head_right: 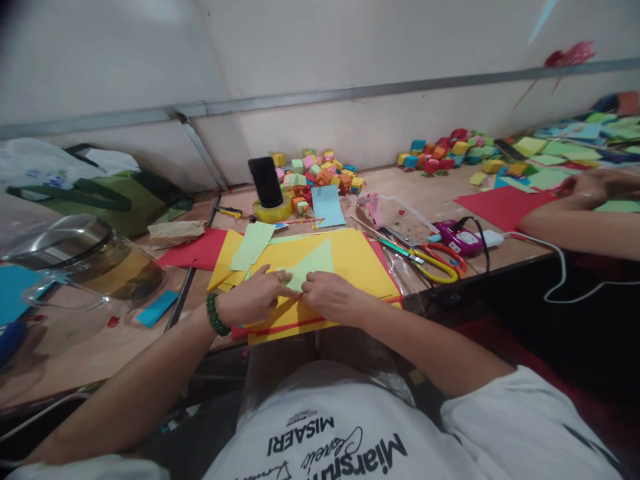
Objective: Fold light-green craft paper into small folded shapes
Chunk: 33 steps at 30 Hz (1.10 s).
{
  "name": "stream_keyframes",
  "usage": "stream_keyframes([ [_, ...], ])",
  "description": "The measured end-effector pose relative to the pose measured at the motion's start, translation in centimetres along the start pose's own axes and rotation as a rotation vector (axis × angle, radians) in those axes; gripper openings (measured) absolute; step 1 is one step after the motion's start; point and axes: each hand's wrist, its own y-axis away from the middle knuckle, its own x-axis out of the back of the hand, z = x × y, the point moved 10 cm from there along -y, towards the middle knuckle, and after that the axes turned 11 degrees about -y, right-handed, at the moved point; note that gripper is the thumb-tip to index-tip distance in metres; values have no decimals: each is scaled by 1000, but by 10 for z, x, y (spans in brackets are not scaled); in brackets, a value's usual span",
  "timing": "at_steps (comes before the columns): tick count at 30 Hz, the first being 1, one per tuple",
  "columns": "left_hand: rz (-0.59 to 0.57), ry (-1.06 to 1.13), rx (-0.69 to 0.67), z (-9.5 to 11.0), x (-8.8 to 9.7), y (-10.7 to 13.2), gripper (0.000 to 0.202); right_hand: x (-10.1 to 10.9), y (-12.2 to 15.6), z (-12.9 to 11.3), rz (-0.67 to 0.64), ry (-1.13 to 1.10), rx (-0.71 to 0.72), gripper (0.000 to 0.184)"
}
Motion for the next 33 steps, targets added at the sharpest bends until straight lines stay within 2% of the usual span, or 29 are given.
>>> stream_keyframes([
  [3, 18, 14, 18, 0, -1, 4, 53, -8, 7, 2, -67, 24, 11, 25],
  [6, 32, 21, 51, -1, -2, 9, 54, -7, 22, 8, -72, 19, -13, 22],
  [11, 97, 29, 105, -7, -3, 25, 51, 2, 48, 20, -21, -57, -101, 23],
  [17, 170, 33, 164, -16, -19, 47, 50, 11, 67, 23, 55, -113, -137, 25],
  [20, 223, 4, 162, -13, -20, 49, 49, 22, 61, 19, 78, -53, -156, 23],
  [22, 242, -11, 156, -9, -16, 46, 40, 33, 50, 11, 116, 4, -163, 22],
  [26, 224, -29, 170, -1, -4, 35, 26, 45, 24, -6, 141, 40, -161, 21],
  [29, 201, -55, 179, 4, 2, 32, 31, 36, 8, -9, 104, 7, -181, 17],
  [33, 203, -70, 189, 8, 7, 34, 29, 6, 5, -5, 21, -54, -159, 11],
])
